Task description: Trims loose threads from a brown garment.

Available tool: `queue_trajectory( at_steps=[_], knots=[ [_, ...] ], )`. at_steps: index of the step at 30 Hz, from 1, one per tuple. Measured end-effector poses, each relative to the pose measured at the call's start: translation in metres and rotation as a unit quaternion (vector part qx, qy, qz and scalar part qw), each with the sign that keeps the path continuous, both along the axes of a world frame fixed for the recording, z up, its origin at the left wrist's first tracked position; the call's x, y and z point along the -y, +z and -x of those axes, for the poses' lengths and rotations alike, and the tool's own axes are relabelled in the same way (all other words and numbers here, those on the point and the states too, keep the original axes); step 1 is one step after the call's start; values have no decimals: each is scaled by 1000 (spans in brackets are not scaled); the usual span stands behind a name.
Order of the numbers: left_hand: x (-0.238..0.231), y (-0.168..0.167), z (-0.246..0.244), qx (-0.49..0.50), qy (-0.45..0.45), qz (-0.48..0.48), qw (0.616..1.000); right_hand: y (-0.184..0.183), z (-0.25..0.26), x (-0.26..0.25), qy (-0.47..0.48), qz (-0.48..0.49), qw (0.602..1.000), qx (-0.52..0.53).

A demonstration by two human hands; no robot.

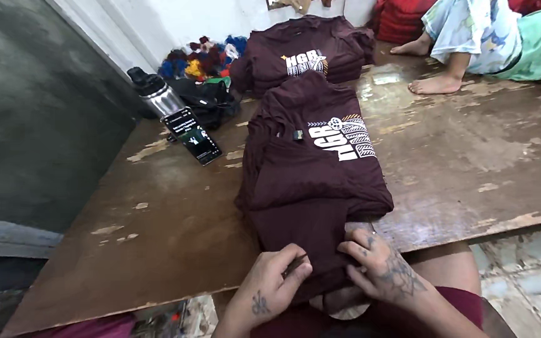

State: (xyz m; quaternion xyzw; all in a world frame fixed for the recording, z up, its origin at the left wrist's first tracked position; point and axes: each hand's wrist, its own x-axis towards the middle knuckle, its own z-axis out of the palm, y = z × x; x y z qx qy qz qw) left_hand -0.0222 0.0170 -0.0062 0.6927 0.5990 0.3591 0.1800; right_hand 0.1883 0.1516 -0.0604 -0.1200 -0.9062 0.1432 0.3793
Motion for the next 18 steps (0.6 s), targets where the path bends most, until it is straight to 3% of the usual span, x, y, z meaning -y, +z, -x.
queue_trajectory(
  at_steps=[4, 7, 9, 11, 14, 18],
  knots=[
    [1, 12, 7, 28, -21, 2, 999, 6, 6, -1, -20, 1, 999, -41],
    [9, 2, 25, -93, -23, 89, 991, -10, -19, 6, 17, 13, 999, -45],
    [4, -1, 17, -110, -5, 101, 989, -19, -31, 12, 19, 39, 998, -48],
    [-10, 1, -2, 3, 5, 34, 999, -14, -29, 14, 6, 68, 995, -70],
    [-40, -9, -36, 241, 30, 16, 970, -6, -16, 8, 16, 55, 995, -77],
    [-41, -26, -28, 366, 32, 31, 929, -17, -55, 2, 35, 70, 995, -64]
  ],
)
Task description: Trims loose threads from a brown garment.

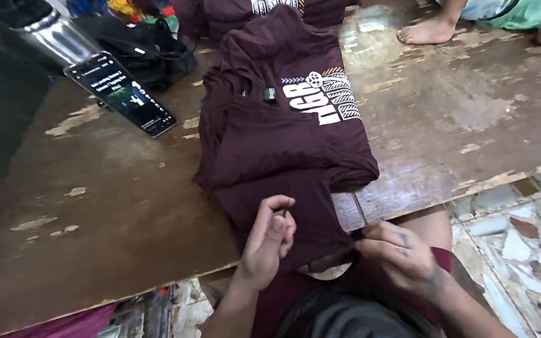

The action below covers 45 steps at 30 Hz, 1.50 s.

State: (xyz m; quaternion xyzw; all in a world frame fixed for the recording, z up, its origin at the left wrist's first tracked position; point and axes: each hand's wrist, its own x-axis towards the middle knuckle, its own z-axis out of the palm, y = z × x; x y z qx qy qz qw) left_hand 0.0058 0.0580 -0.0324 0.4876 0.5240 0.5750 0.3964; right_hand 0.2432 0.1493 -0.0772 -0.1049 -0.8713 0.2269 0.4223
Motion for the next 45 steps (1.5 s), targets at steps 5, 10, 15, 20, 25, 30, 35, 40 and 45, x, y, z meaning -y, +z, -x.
queue_trajectory(
  at_steps=[5, 10, 15, 20, 25, 30, 35, 40, 45],
  knots=[
    [5, -1, 9, 41, 32, -49, 997, 15, -16, 1, -20, 20, 996, 81],
    [-7, 4, -15, -63, 30, -45, 997, 16, 27, 3, -81, 31, 995, 42],
    [-3, -2, -10, -236, -31, -47, 970, -6, 34, -2, -65, 6, 997, 50],
    [4, 4, -8, -356, -87, -61, 928, 1, 11, -4, -38, 12, 998, 57],
    [7, 6, -16, -473, -87, -97, 871, 5, 2, 1, -53, 1, 997, 50],
    [9, 10, -15, -478, -75, -93, 870, 4, 5, 3, -50, 7, 998, 29],
    [7, 6, -12, -177, 8, 20, 984, 7, 14, 5, -7, 37, 999, -19],
    [13, -2, 2, -203, 1, 8, 979, 11, 31, -2, 21, 12, 1000, -9],
    [41, 0, 29, -301, -23, -32, 953, 26, -38, -4, 149, 45, 979, 135]
  ],
)
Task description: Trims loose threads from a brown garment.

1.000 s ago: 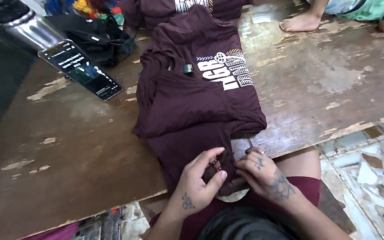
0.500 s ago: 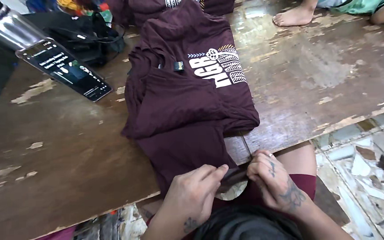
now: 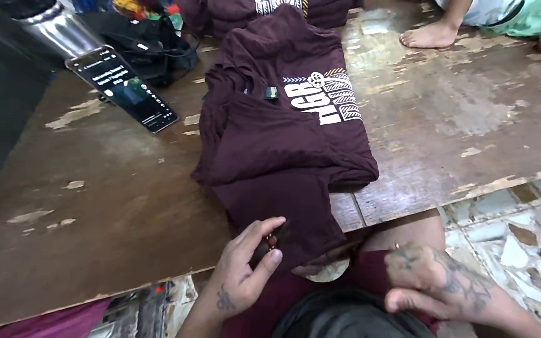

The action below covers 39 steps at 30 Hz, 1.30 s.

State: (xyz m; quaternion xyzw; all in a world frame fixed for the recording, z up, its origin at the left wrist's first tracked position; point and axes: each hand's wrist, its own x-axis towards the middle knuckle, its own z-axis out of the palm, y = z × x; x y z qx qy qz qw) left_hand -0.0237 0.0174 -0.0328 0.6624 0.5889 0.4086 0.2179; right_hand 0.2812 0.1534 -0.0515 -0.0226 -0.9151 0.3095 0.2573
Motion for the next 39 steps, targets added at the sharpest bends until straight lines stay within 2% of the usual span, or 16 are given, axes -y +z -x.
queue_trajectory(
  at_steps=[4, 8, 10, 13, 14, 17, 19, 20, 22, 24, 26, 28, 30, 31, 36, 39],
  knots=[
    [-13, 5, -20, 7, -51, -55, 997, -1, 46, 2, -91, -40, 993, -64],
    [-19, 5, -28, -197, -43, -54, 978, -22, 70, 3, -109, -61, 974, -188],
    [-13, 2, -19, -205, -64, -54, 975, -17, 39, 13, -58, -16, 984, -167],
    [-11, 4, -10, -144, -95, -56, 983, -7, -5, 20, 41, 69, 996, -42],
    [-15, 9, -11, -134, -103, -56, 984, -6, -5, 21, 26, 69, 997, -37],
    [-42, 29, -23, -127, -111, -50, 984, 5, 31, 11, -134, 8, 989, -55],
    [-59, 31, -37, -8, -67, -31, 997, 1, 64, 0, -154, 79, 979, -108],
    [-68, 26, -43, 96, -18, -19, 995, -5, 76, -2, -130, 175, 964, -151],
    [-78, 17, -49, 283, 67, 8, 957, -14, 87, -2, -40, 388, 898, -203],
    [-78, 17, -47, 335, 80, 12, 939, -16, 86, -2, 30, 468, 858, -210],
    [-75, 16, -47, 334, 75, 5, 940, -13, 83, -1, 10, 392, 899, -194],
    [-75, 15, -48, 333, 80, 4, 939, -10, 86, 0, -83, 201, 962, -167],
    [-74, 13, -49, 322, 76, 8, 944, -11, 91, -3, -189, 11, 971, -147],
    [-74, 12, -49, 309, 66, 5, 949, -12, 88, -5, -218, -30, 963, -155],
    [-70, 9, -46, 265, 7, -7, 964, -7, 19, -19, -225, 9, 966, -128],
    [-73, 9, -49, 275, 32, -2, 961, 1, 18, -16, -235, 13, 968, -82]
  ],
)
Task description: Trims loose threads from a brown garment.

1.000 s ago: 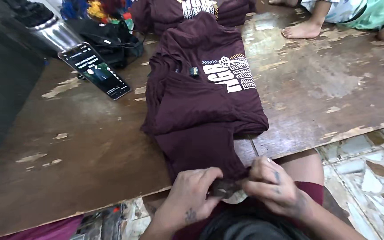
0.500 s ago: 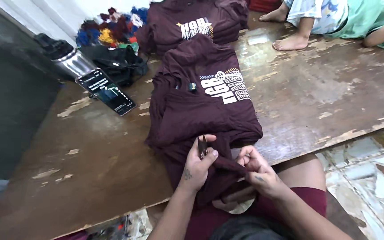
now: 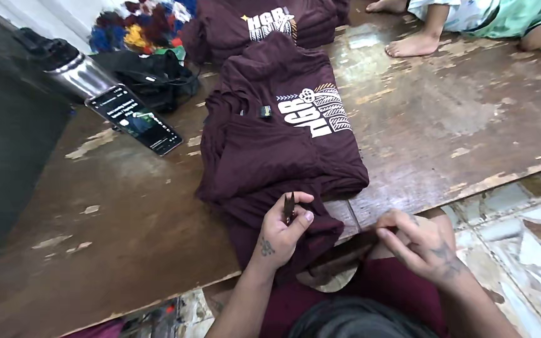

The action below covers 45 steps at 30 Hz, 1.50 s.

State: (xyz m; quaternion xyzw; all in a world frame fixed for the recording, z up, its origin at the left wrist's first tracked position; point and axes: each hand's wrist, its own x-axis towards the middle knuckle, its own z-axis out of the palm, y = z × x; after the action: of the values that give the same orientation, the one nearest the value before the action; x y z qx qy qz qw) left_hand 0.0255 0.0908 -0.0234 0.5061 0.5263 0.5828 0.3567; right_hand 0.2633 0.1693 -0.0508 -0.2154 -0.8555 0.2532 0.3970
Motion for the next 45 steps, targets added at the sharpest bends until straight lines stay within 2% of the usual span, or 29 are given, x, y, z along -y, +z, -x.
queue_trajectory(
  at_steps=[3, 6, 12, 16, 18, 20, 22, 24, 26, 28, 30, 33, 35, 37, 40, 43, 45],
  knots=[
    [-3, 3, -5, 10, 28, 16, 999, 4, 34, 10, 12, 55, 998, 6],
    [2, 3, -7, 0, 43, 8, 999, -4, 64, 12, -17, -5, 999, -29],
    [16, 5, -1, -87, 6, 37, 996, -11, 15, -11, 75, 25, 996, 41],
    [5, 11, -6, -30, 65, 87, 994, 1, 14, -6, 10, 13, 997, 77],
    [0, 12, -8, 8, 91, 98, 991, 10, 27, 2, -5, 39, 995, 91],
    [0, 13, -9, 13, 94, 100, 990, 8, 47, 10, -8, 14, 998, 61],
    [0, 12, -10, 7, 91, 96, 991, -3, 57, 7, -17, -42, 999, 15],
    [4, 11, -8, -8, 75, 79, 994, -6, 39, -2, -9, -15, 1000, -1],
    [9, 8, -4, -20, 51, 47, 997, -4, 8, -10, 13, 41, 999, 20],
    [12, 2, -1, -17, 38, 19, 999, 0, -11, -13, 17, 38, 997, 71],
    [10, 0, 0, 0, 37, 11, 999, 8, -6, -6, 18, 31, 994, 100],
    [5, 0, -2, 7, 31, 4, 999, 9, 31, 8, 45, 40, 998, 35],
    [6, -1, -3, -5, 18, 0, 1000, -3, 55, 9, 35, -5, 999, -28],
    [12, 0, 0, -51, 0, 2, 999, -9, 58, 6, 28, -29, 999, -32],
    [20, 0, 8, -217, -40, 2, 975, -2, 34, 5, 40, -11, 998, 49],
    [24, 8, 11, -426, -63, 4, 902, -4, 16, 7, 38, -50, 996, 56],
    [24, 22, 8, -507, -72, -45, 858, -3, 14, 11, 36, -71, 996, 27]
  ],
)
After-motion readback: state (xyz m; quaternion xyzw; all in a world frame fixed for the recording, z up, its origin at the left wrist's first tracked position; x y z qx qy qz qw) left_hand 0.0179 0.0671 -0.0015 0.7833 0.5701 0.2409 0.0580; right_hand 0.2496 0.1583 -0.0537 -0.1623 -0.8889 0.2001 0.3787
